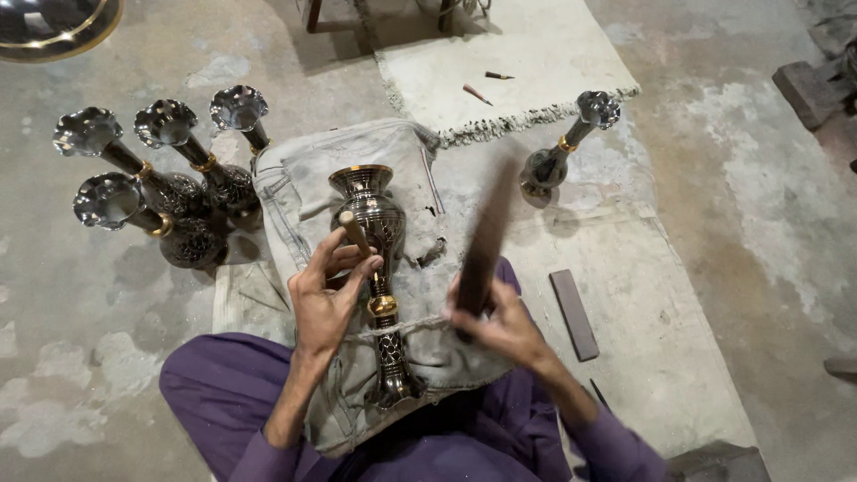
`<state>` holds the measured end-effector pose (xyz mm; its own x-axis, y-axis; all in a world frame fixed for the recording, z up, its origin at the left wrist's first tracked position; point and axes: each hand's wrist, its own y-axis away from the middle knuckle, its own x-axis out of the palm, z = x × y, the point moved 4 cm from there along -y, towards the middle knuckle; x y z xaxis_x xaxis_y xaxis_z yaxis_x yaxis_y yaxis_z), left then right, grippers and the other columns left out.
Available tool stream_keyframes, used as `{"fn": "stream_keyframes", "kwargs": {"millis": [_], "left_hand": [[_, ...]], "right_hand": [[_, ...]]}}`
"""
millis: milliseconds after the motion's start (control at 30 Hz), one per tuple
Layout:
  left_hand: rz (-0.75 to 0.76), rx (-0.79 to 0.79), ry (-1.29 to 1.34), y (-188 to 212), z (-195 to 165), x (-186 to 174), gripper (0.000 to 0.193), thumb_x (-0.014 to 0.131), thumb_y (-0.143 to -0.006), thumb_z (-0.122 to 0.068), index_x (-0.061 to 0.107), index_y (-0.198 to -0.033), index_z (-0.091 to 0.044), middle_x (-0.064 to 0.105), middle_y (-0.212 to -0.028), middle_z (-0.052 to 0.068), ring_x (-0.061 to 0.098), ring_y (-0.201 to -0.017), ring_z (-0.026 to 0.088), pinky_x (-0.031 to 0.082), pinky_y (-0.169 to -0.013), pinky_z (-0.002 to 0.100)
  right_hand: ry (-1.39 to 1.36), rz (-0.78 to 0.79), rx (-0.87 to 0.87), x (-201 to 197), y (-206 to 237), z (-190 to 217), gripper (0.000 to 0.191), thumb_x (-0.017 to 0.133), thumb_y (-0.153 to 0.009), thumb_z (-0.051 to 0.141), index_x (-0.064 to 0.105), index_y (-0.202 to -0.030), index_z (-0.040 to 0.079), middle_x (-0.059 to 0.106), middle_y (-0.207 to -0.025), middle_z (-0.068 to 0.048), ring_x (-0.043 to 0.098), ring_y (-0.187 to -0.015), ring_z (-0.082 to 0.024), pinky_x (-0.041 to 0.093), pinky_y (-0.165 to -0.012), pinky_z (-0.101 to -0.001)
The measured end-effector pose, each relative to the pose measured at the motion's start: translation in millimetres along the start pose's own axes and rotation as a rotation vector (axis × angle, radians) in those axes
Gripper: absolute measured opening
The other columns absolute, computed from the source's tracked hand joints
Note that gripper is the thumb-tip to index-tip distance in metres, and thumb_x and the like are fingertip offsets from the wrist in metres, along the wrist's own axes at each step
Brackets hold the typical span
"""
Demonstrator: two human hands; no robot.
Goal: The person sits on the floor with a brass vase on a cloth pad on their lap. They hold a small chisel against the vase surface and strike it with a wooden mallet to engrave a decorative pattern, repositioning the chisel and rotating the vase as they work around it.
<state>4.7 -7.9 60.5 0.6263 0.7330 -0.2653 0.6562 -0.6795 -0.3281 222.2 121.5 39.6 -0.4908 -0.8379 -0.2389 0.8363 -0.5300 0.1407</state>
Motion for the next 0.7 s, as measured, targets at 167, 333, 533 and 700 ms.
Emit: {"fn": "stream_keyframes", "kwargs": {"millis": [167,333,533,700], "left_hand": [[-0.012,0.032,0.003,0,-2,1,0.049,0.079,-0.091,-0.012,0.059,-0.135,-0.009,0.079,-0.103,0.013,0.080,-0.093,0.019,0.066,-0.076,0.031],[-0.006,0.029,0.045,4,4,3,0.045,0.077,-0.093,-0.014,0.060,-0.134,-0.010,0.080,-0.105,0.012,0.081,-0.093,0.021,0.067,-0.076,0.033],[-0.032,0.005,0.013,4,10,6,0.045,0.076,-0.095,-0.018,0.059,-0.135,-0.008,0.079,-0.106,0.012,0.080,-0.095,0.022,0.069,-0.077,0.034],[-0.082,-0.026,0.065,9,3,6,0.049,0.078,-0.091,-0.016,0.058,-0.135,-0.006,0.079,-0.102,0.013,0.079,-0.092,0.021,0.068,-0.074,0.033]], "right_hand": [[0.284,-0.188,-0.529,-41,-12,79,0.052,0.070,-0.100,0.023,0.048,-0.145,0.008,0.067,-0.115,-0.011,0.069,-0.097,-0.017,0.061,-0.081,-0.0412],[1.051,-0.158,-0.368,-56,-33,134,0.054,0.063,-0.099,0.019,0.047,-0.151,0.022,0.070,-0.095,-0.004,0.066,-0.070,-0.015,0.058,-0.049,-0.0335],[1.352,-0.151,-0.482,-40,-52,172,0.053,0.057,-0.102,0.015,0.045,-0.153,0.025,0.070,-0.097,-0.001,0.063,-0.068,-0.013,0.054,-0.052,-0.0285],[1.569,-0.161,-0.521,-26,-60,185,0.057,0.056,-0.101,0.016,0.045,-0.155,0.031,0.069,-0.088,0.002,0.060,-0.059,-0.011,0.053,-0.054,-0.0286]]}}
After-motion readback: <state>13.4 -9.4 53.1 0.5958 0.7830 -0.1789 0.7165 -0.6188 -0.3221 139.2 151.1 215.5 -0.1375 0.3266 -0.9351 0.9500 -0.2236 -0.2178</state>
